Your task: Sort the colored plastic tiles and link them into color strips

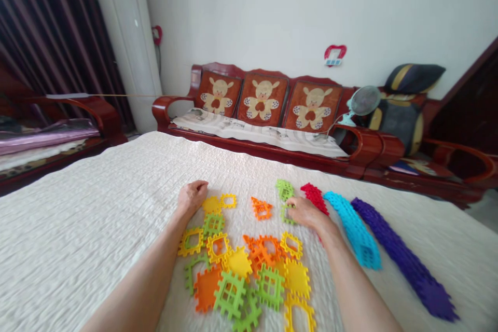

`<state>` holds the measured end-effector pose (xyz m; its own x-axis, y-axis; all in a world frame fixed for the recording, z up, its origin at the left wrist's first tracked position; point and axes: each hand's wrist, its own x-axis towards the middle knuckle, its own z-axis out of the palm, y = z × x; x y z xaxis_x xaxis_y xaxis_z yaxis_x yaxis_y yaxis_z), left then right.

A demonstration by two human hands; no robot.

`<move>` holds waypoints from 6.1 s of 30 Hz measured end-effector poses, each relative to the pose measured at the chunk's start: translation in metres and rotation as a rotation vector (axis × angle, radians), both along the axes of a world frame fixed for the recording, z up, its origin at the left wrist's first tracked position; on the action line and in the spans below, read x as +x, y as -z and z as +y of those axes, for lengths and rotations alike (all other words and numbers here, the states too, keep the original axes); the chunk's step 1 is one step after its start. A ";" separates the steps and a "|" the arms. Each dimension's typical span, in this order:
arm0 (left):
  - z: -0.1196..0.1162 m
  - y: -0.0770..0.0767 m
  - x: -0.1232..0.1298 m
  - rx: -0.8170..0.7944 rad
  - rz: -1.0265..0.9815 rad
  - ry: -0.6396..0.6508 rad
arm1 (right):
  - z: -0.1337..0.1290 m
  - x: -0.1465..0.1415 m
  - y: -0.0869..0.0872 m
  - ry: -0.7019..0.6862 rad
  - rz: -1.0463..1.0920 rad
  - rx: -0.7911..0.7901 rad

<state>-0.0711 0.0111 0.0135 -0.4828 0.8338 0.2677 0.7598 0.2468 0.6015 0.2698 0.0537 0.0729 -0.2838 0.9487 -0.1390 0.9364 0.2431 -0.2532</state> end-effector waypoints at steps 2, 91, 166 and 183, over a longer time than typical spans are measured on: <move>0.000 0.000 0.000 -0.002 0.003 0.000 | -0.002 -0.002 0.001 0.024 -0.034 0.021; -0.049 0.015 -0.002 0.103 -0.078 0.161 | -0.095 0.016 -0.001 0.039 0.673 0.384; -0.047 0.006 0.008 0.092 -0.094 0.130 | -0.028 -0.021 0.059 0.266 0.440 0.805; -0.035 0.017 -0.005 0.369 -0.709 -0.182 | -0.071 -0.123 0.032 -0.567 0.524 0.390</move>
<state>-0.0763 -0.0239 -0.0033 -0.7597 0.6440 0.0900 0.1358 0.0218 0.9905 0.1473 -0.0171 0.0413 -0.6651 0.5977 0.4477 0.4338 0.7972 -0.4199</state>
